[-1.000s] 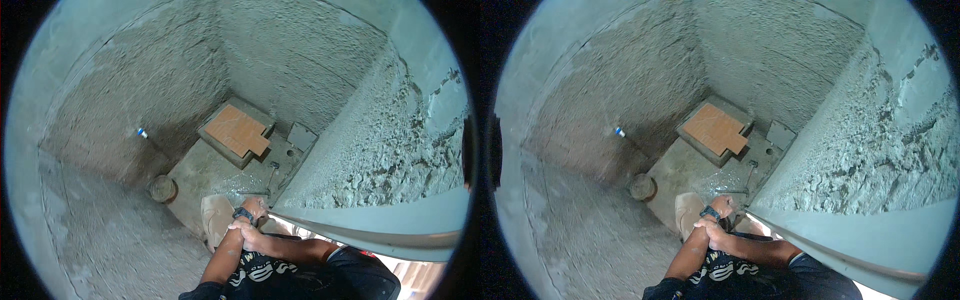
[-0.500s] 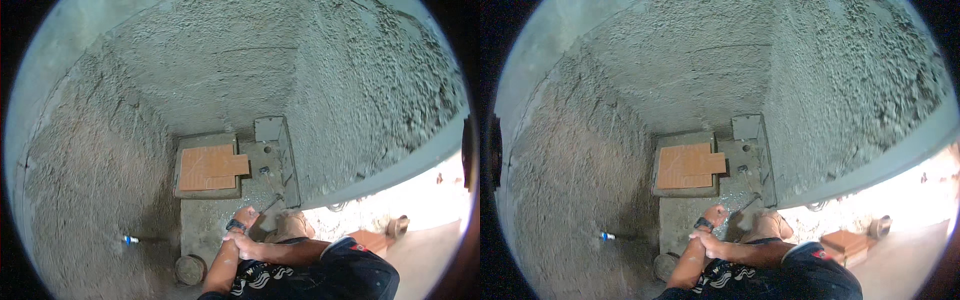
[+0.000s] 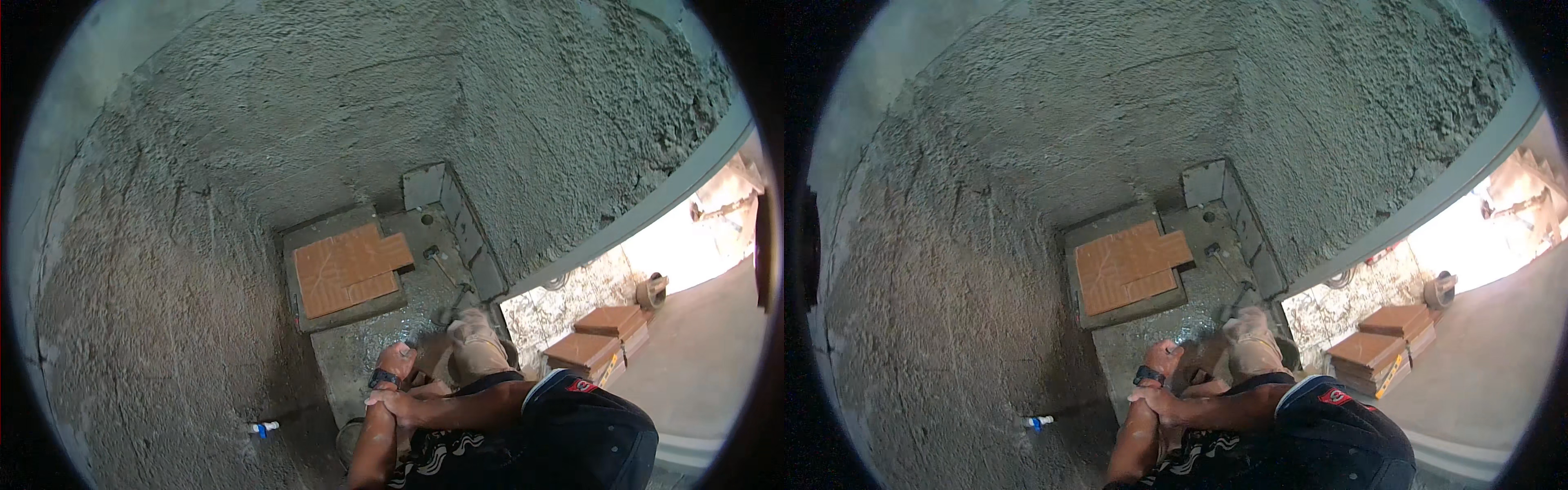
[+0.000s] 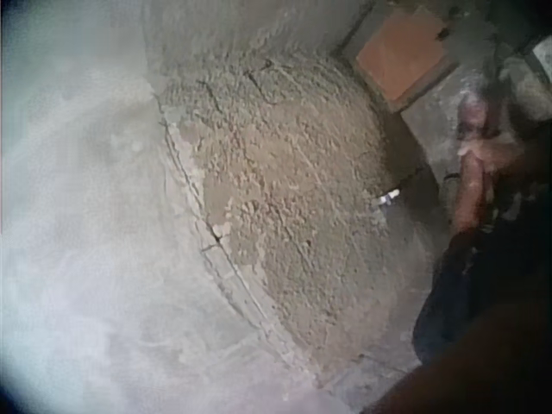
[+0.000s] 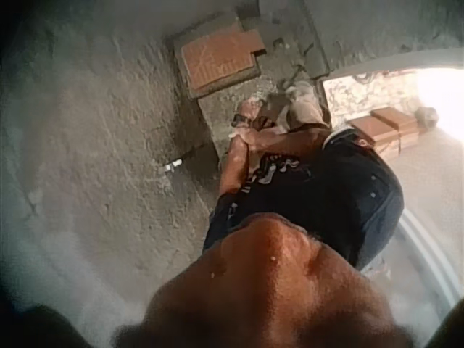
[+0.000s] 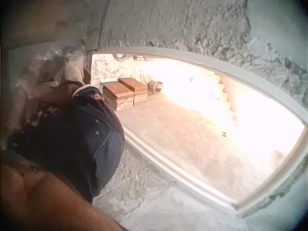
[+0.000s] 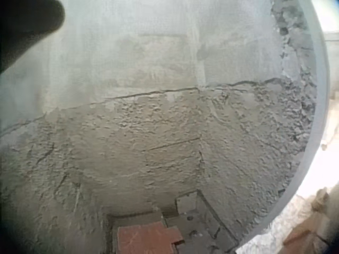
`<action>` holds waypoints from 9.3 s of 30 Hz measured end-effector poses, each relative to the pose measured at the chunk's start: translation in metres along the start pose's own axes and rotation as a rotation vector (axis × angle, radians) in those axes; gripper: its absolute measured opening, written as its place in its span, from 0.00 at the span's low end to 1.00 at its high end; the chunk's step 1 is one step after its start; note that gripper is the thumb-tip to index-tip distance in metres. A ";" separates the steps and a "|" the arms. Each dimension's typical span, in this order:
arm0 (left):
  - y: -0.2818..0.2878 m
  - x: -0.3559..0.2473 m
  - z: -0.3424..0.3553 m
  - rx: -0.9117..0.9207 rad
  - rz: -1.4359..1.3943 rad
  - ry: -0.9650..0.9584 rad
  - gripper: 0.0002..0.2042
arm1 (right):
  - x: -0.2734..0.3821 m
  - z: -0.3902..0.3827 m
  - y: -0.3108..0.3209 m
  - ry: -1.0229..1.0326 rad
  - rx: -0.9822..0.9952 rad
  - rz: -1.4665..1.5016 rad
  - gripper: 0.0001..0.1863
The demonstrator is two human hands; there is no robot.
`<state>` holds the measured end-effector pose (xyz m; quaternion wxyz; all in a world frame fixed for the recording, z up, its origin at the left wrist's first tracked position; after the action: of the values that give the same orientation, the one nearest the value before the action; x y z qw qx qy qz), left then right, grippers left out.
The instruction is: The person applies mortar onto the back of a tile using a trowel, attaches the tile to the wall, taps it with a mallet, and inserts spacers.
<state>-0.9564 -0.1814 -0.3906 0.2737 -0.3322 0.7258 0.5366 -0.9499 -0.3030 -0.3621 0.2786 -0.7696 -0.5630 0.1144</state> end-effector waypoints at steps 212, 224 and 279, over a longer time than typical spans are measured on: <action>-0.349 0.266 0.464 0.143 0.170 -0.724 0.29 | 0.290 0.423 0.472 1.135 -1.421 -1.295 0.18; -0.390 0.304 0.513 -0.047 -0.158 -0.267 0.26 | 0.318 0.438 0.501 0.519 -1.030 -1.459 0.18; -0.435 0.242 0.427 0.588 -0.301 -0.672 0.20 | 0.199 0.453 0.507 0.541 -1.189 -1.275 0.18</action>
<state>-0.7540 0.0950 -0.9494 0.6508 -0.1501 0.6620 0.3402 -0.6973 -0.0893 -0.9880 -0.0307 -0.3299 -0.7634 -0.5545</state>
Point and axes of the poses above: each hand's wrist, its own z-axis towards the middle knuckle, its own y-axis out of the back of the hand, x = y × z, the point moved 7 cm from there along z, towards the middle knuckle, and after that the axes turned 4 degrees about -x, right-handed, at the moved point
